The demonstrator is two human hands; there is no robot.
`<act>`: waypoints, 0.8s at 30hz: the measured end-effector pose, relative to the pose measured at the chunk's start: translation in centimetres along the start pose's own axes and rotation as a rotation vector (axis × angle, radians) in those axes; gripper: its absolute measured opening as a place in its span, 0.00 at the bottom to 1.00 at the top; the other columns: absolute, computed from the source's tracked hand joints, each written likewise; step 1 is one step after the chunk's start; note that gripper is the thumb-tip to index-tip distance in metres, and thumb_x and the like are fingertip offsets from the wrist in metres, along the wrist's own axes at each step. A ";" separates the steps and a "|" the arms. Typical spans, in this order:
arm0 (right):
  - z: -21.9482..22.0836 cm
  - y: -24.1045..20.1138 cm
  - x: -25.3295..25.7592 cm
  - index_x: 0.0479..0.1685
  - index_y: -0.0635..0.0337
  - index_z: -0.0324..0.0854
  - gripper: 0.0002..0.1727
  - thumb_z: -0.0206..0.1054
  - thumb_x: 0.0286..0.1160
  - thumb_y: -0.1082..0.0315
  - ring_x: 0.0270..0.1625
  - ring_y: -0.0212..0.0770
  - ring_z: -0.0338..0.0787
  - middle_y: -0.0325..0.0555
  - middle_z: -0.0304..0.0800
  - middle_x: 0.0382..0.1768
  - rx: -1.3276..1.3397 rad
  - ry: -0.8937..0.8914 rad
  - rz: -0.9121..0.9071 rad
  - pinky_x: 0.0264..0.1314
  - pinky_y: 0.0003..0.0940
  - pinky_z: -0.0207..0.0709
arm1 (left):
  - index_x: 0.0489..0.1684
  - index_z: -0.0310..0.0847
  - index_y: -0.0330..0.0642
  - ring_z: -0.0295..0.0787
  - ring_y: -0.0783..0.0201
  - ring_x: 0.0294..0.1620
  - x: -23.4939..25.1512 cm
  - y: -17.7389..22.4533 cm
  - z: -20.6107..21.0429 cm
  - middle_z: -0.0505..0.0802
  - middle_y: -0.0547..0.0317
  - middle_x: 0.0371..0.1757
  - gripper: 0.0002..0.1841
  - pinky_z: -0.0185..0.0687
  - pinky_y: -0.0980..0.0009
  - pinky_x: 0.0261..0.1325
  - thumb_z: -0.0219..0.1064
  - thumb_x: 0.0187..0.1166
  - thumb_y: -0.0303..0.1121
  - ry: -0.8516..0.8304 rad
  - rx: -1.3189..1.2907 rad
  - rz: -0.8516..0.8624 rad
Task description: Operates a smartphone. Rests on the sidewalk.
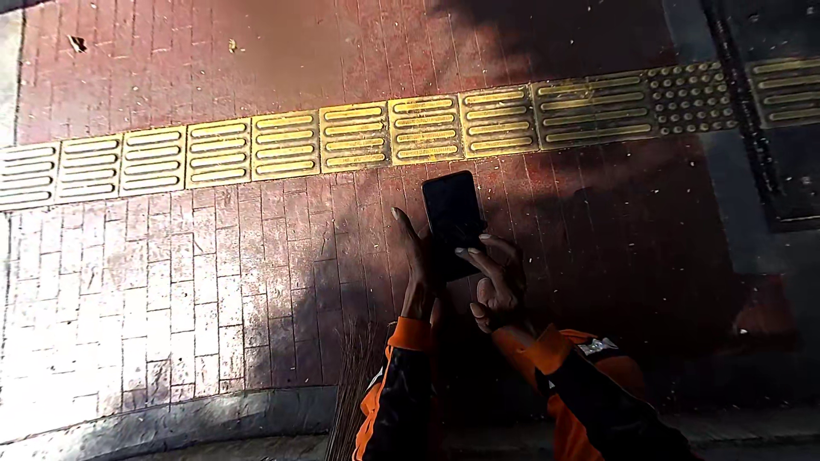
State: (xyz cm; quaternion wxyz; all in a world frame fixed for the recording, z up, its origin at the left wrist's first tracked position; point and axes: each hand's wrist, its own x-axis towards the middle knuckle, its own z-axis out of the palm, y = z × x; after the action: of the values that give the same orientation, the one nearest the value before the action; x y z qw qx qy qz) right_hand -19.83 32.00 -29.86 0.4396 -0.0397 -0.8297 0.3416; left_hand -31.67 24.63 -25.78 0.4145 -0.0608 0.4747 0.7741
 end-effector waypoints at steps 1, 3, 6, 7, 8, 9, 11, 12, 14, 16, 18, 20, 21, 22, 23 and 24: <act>0.1 0.2 0.1 0.70 0.53 0.80 0.46 0.36 0.80 0.24 0.78 0.51 0.75 0.52 0.85 0.68 0.007 0.019 0.008 0.82 0.47 0.67 | 0.56 0.86 0.50 0.95 0.59 0.40 0.0 0.1 0.1 0.96 0.52 0.40 0.60 0.92 0.57 0.38 0.16 0.61 0.87 0.006 -0.003 0.001; 0.3 0.3 0.2 0.70 0.53 0.79 0.46 0.36 0.80 0.24 0.78 0.49 0.74 0.53 0.80 0.71 0.009 0.033 0.031 0.81 0.45 0.70 | 0.55 0.86 0.50 0.95 0.59 0.39 0.1 0.2 -0.1 0.95 0.52 0.39 0.61 0.92 0.57 0.39 0.18 0.59 0.89 -0.010 -0.016 0.008; 0.5 0.5 0.3 0.71 0.52 0.79 0.45 0.38 0.80 0.24 0.76 0.48 0.75 0.52 0.78 0.71 0.009 0.069 0.054 0.77 0.41 0.73 | 0.53 0.86 0.49 0.95 0.59 0.39 0.0 0.4 0.0 0.95 0.52 0.38 0.60 0.92 0.58 0.38 0.16 0.61 0.87 0.005 -0.024 0.021; 0.5 0.5 0.4 0.72 0.50 0.77 0.44 0.38 0.80 0.24 0.76 0.47 0.75 0.51 0.77 0.71 0.003 0.072 0.064 0.76 0.41 0.73 | 0.55 0.86 0.48 0.95 0.58 0.40 0.0 0.5 0.1 0.95 0.51 0.40 0.60 0.92 0.57 0.40 0.16 0.62 0.86 0.014 -0.027 0.019; 0.5 0.5 0.6 0.72 0.49 0.77 0.44 0.38 0.80 0.24 0.76 0.47 0.75 0.50 0.78 0.70 -0.002 0.083 0.072 0.75 0.40 0.74 | 0.57 0.85 0.47 0.95 0.57 0.42 0.0 0.6 0.0 0.96 0.50 0.41 0.61 0.93 0.56 0.42 0.16 0.63 0.86 0.014 -0.036 0.017; 0.5 0.6 0.7 0.72 0.48 0.76 0.43 0.38 0.80 0.24 0.75 0.47 0.76 0.49 0.79 0.70 -0.005 0.098 0.077 0.75 0.39 0.74 | 0.57 0.85 0.47 0.95 0.57 0.43 0.0 0.6 0.0 0.96 0.50 0.41 0.61 0.93 0.56 0.43 0.15 0.63 0.86 0.002 -0.042 0.021; 0.6 0.7 1.0 0.72 0.49 0.76 0.43 0.39 0.80 0.24 0.75 0.46 0.76 0.49 0.79 0.70 0.000 0.124 0.094 0.74 0.38 0.76 | 0.58 0.85 0.47 0.96 0.58 0.44 0.0 0.6 0.0 0.96 0.51 0.42 0.61 0.93 0.57 0.45 0.16 0.62 0.86 -0.029 -0.048 0.034; 0.6 0.8 1.2 0.72 0.49 0.76 0.44 0.39 0.80 0.24 0.76 0.46 0.76 0.49 0.79 0.70 0.001 0.134 0.102 0.74 0.38 0.76 | 0.59 0.85 0.47 0.96 0.58 0.45 0.0 0.6 0.0 0.96 0.51 0.42 0.61 0.93 0.58 0.46 0.16 0.63 0.86 -0.032 -0.045 0.036; 0.8 1.0 1.4 0.72 0.50 0.77 0.44 0.39 0.80 0.24 0.75 0.45 0.77 0.50 0.79 0.69 0.001 0.161 0.114 0.73 0.37 0.77 | 0.57 0.85 0.45 0.96 0.58 0.44 0.0 0.6 0.2 0.96 0.51 0.41 0.60 0.93 0.58 0.46 0.15 0.65 0.84 -0.029 -0.041 0.042; 0.9 1.1 1.7 0.71 0.50 0.77 0.44 0.39 0.80 0.24 0.73 0.44 0.79 0.49 0.81 0.69 0.001 0.185 0.122 0.71 0.36 0.79 | 0.57 0.84 0.44 0.96 0.58 0.44 0.1 0.6 0.3 0.96 0.50 0.41 0.60 0.93 0.57 0.46 0.13 0.66 0.83 -0.019 -0.038 0.040; 0.9 1.2 2.0 0.72 0.48 0.75 0.43 0.40 0.80 0.24 0.73 0.44 0.79 0.47 0.81 0.70 0.013 0.188 0.137 0.72 0.36 0.79 | 0.58 0.82 0.43 0.96 0.57 0.44 0.2 0.6 0.3 0.96 0.50 0.40 0.60 0.93 0.57 0.46 0.13 0.66 0.83 -0.002 -0.016 0.036; 1.0 1.3 2.0 0.73 0.49 0.76 0.44 0.41 0.79 0.23 0.73 0.44 0.79 0.49 0.79 0.71 0.017 0.195 0.146 0.72 0.37 0.79 | 0.59 0.82 0.43 0.96 0.58 0.43 0.2 0.6 0.3 0.96 0.50 0.40 0.60 0.93 0.58 0.45 0.12 0.66 0.83 0.000 0.002 0.034; 1.1 1.4 1.9 0.73 0.50 0.76 0.46 0.41 0.77 0.22 0.74 0.45 0.78 0.51 0.78 0.71 0.016 0.191 0.148 0.72 0.38 0.78 | 0.59 0.81 0.43 0.96 0.58 0.43 0.2 0.6 0.4 0.96 0.51 0.40 0.60 0.93 0.58 0.45 0.13 0.67 0.83 0.003 0.009 0.032; 1.2 1.4 1.9 0.74 0.51 0.76 0.47 0.41 0.77 0.21 0.75 0.47 0.77 0.53 0.76 0.72 0.014 0.183 0.145 0.74 0.39 0.77 | 0.57 0.82 0.43 0.96 0.59 0.42 0.1 0.6 0.6 0.96 0.51 0.38 0.59 0.93 0.59 0.43 0.13 0.67 0.82 0.015 0.015 0.031; 1.3 1.4 1.9 0.75 0.51 0.76 0.48 0.41 0.76 0.21 0.76 0.47 0.75 0.53 0.75 0.73 0.013 0.165 0.143 0.75 0.40 0.74 | 0.54 0.83 0.43 0.96 0.59 0.40 0.1 0.6 0.8 0.96 0.52 0.37 0.59 0.93 0.60 0.42 0.13 0.68 0.82 0.021 0.017 0.029; 1.2 1.3 1.8 0.76 0.51 0.75 0.49 0.41 0.75 0.20 0.77 0.48 0.73 0.54 0.75 0.73 0.011 0.146 0.142 0.77 0.41 0.71 | 0.53 0.83 0.42 0.96 0.60 0.40 0.0 0.6 1.0 0.96 0.52 0.36 0.58 0.93 0.61 0.42 0.13 0.69 0.81 0.017 0.016 0.024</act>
State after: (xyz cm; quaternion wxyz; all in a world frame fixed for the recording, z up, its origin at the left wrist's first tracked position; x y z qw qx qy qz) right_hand -22.20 33.03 -29.83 0.4737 -0.1206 -0.7888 0.3727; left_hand -31.80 25.33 -24.87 0.4019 -0.0582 0.4851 0.7744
